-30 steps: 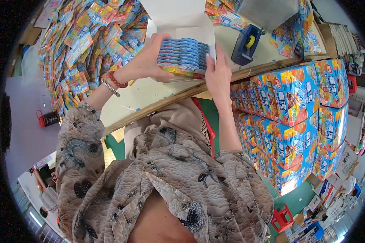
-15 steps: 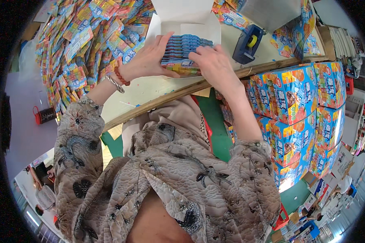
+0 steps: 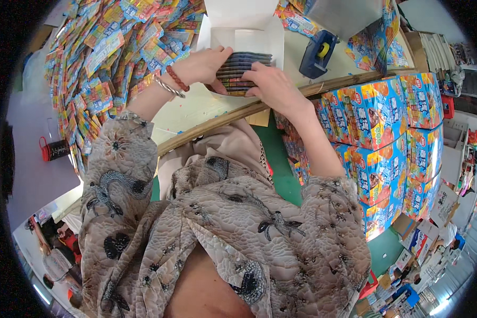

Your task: Pack small colorful toy packets into cardboard display boxes.

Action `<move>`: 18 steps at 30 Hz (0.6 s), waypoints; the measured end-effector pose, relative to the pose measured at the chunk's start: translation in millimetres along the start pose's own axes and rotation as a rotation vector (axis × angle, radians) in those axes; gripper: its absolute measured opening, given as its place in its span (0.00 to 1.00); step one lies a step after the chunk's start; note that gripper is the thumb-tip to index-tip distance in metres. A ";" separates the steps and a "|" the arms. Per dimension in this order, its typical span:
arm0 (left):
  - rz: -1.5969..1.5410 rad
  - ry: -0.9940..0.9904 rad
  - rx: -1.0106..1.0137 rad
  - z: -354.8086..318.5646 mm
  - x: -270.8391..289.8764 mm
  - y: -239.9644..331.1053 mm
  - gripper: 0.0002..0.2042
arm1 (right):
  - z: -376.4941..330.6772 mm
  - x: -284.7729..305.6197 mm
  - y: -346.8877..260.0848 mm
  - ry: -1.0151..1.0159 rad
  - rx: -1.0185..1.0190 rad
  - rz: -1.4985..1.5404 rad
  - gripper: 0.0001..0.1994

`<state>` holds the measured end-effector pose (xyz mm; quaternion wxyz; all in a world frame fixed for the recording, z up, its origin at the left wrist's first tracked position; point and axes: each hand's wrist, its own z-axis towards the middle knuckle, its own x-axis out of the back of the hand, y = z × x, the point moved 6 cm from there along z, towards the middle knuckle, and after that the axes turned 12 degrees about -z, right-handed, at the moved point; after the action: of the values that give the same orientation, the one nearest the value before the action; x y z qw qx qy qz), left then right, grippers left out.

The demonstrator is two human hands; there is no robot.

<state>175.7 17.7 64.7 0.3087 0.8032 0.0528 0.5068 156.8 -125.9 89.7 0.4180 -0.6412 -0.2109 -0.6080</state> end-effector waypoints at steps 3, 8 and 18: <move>0.156 0.060 -0.081 -10.6 -5.1 -0.1 0.46 | -0.5 14.6 9.4 0.165 -0.238 0.152 0.14; -0.054 0.178 -0.107 -5.5 -36.5 -16.8 0.57 | -12.4 16.4 52.1 0.389 -0.711 -0.298 0.21; 0.442 0.642 -0.054 -31.4 -44.7 22.1 0.31 | -13.2 -4.5 77.8 0.393 -0.687 0.128 0.15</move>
<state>122.6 -3.9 51.2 0.1810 0.5874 -0.0411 0.7877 208.7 -179.0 62.5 0.2486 -0.6272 0.1292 -0.7267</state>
